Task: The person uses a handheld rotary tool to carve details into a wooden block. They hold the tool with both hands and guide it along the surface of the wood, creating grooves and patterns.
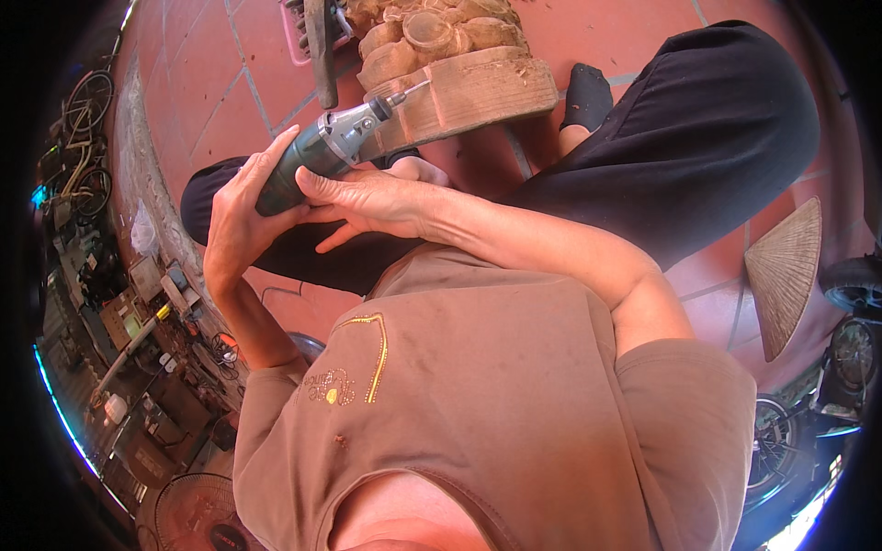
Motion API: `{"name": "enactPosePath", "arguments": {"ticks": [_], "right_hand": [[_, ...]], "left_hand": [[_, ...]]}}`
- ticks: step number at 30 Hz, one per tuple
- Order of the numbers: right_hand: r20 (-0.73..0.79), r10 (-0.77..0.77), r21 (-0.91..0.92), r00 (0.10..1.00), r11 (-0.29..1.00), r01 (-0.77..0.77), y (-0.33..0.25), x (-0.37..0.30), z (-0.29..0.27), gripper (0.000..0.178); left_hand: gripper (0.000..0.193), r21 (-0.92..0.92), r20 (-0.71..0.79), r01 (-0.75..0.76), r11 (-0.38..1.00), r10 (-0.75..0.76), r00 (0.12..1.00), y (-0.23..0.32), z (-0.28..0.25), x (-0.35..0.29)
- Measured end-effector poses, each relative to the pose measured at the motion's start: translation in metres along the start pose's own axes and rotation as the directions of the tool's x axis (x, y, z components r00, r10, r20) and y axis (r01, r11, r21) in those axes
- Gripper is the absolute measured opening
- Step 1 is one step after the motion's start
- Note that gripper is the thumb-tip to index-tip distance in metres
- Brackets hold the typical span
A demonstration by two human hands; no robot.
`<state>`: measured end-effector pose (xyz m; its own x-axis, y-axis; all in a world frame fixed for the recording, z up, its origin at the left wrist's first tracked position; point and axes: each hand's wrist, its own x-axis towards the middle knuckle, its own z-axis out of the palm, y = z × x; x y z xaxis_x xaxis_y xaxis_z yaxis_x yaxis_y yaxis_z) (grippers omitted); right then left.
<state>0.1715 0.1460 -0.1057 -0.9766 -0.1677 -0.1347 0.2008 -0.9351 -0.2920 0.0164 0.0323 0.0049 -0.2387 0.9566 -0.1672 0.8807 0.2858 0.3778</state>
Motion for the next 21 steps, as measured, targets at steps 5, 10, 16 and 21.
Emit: {"name": "enactPosePath", "arguments": {"ticks": [5,10,16,21], "right_hand": [[0.011,0.012,-0.044,1.0,0.999,-0.011,-0.0018,0.0023,-0.0018,0.075],[0.038,0.017,-0.067,0.999,0.998,-0.015,-0.0024,0.0051,-0.0053,0.081],[0.041,0.013,-0.083,0.999,0.996,-0.01,-0.0047,0.0067,-0.007,0.085],[0.05,0.004,-0.087,0.999,0.996,0.0,-0.0049,0.0083,-0.0081,0.085]], "left_hand": [[0.089,-0.032,-0.014,0.006,0.999,-0.007,1.0,0.0001,0.0009,0.0015],[0.088,-0.029,-0.025,0.017,0.999,-0.018,1.0,0.0006,0.0014,0.0039],[0.088,-0.024,-0.038,0.025,0.999,-0.026,0.999,-0.0002,0.0027,0.0064],[0.087,-0.022,-0.036,0.043,0.999,-0.044,0.998,0.0001,0.0027,0.0063]]}}
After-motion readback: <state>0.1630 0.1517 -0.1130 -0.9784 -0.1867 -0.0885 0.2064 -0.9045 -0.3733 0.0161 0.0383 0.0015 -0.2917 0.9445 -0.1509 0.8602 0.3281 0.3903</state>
